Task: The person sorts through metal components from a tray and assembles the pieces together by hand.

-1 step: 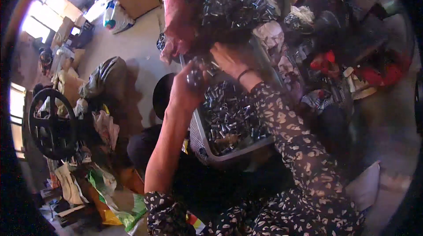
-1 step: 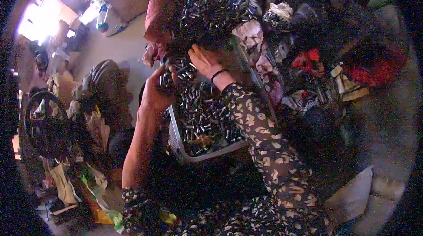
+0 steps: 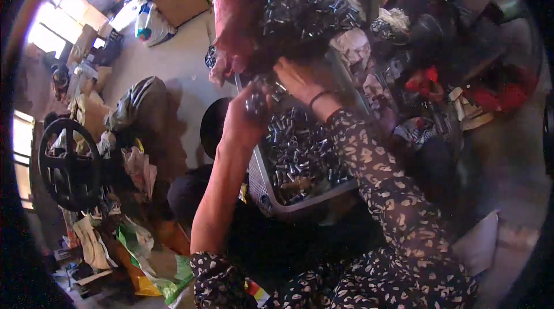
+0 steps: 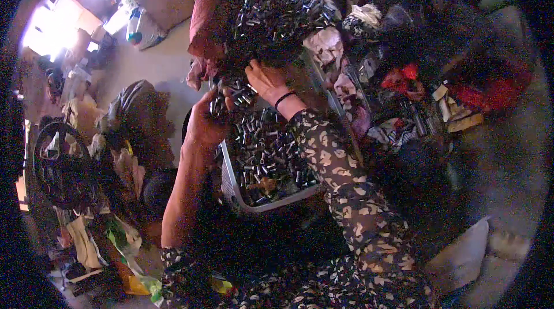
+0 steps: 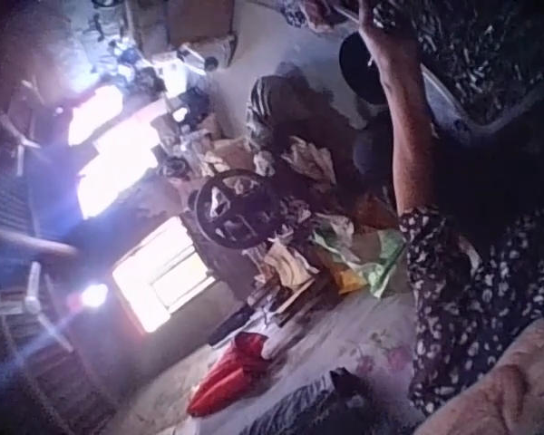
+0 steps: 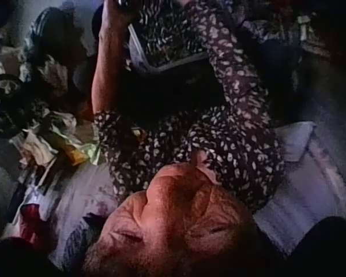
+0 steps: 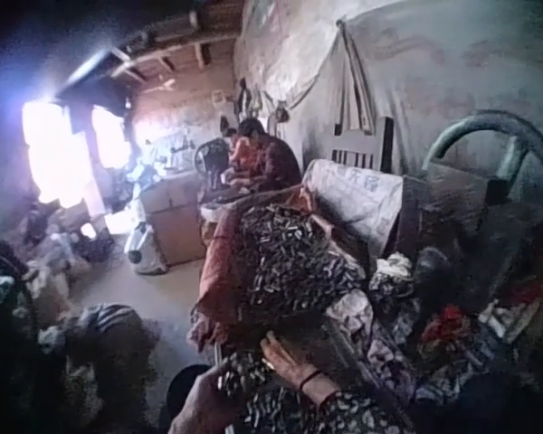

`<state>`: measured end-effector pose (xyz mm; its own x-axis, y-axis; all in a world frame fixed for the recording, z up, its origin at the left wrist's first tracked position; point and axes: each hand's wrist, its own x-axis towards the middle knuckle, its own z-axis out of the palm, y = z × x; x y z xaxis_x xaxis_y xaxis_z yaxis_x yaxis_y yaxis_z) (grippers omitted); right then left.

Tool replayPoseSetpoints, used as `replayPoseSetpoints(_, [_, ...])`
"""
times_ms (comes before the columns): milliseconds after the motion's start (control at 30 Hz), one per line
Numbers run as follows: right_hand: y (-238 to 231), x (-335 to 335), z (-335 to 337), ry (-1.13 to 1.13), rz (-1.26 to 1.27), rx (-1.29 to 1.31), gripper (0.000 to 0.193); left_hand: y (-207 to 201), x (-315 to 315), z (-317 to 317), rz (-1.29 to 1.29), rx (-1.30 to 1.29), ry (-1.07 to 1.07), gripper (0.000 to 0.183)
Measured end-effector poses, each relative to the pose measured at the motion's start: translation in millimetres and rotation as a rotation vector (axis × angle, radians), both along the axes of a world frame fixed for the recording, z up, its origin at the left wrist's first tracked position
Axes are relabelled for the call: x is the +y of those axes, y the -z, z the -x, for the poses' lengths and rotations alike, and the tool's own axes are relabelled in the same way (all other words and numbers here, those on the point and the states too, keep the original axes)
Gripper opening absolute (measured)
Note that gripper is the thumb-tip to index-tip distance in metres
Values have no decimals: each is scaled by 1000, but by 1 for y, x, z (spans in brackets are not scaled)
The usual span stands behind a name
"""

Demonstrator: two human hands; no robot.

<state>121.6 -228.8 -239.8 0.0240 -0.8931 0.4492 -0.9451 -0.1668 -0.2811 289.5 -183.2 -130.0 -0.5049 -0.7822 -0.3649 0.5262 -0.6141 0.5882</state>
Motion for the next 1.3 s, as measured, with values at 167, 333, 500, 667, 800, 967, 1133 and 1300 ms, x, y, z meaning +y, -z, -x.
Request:
replayPoseSetpoints(167, [-17,19,11,202,-84,-151,15,-12,7,19,-281,148,-18,15])
replayPoseSetpoints(333, [-52,82,35,53,-11,-210,12,2,6,17,425,-374,195,21])
replayPoseSetpoints(500, [-72,138,70,31,35,-876,16,24,0,46,599,-673,237,25])
replayPoseSetpoints(667, [-85,180,96,62,-149,-1381,19,46,-1,99,1049,-1130,210,19])
replayPoseSetpoints(800, [-95,187,98,-21,-161,-1838,21,55,-13,121,1333,-1404,131,20])
replayPoseSetpoints(967, [-105,192,101,-55,-179,-1929,20,72,-28,160,1424,-1493,127,20])
replayPoseSetpoints(1133, [-96,191,109,-68,-148,-1839,24,83,-35,190,1829,-1559,194,10])
replayPoseSetpoints(1300, [-101,190,106,-84,-170,-1782,26,84,-42,189,2046,-1628,217,10])
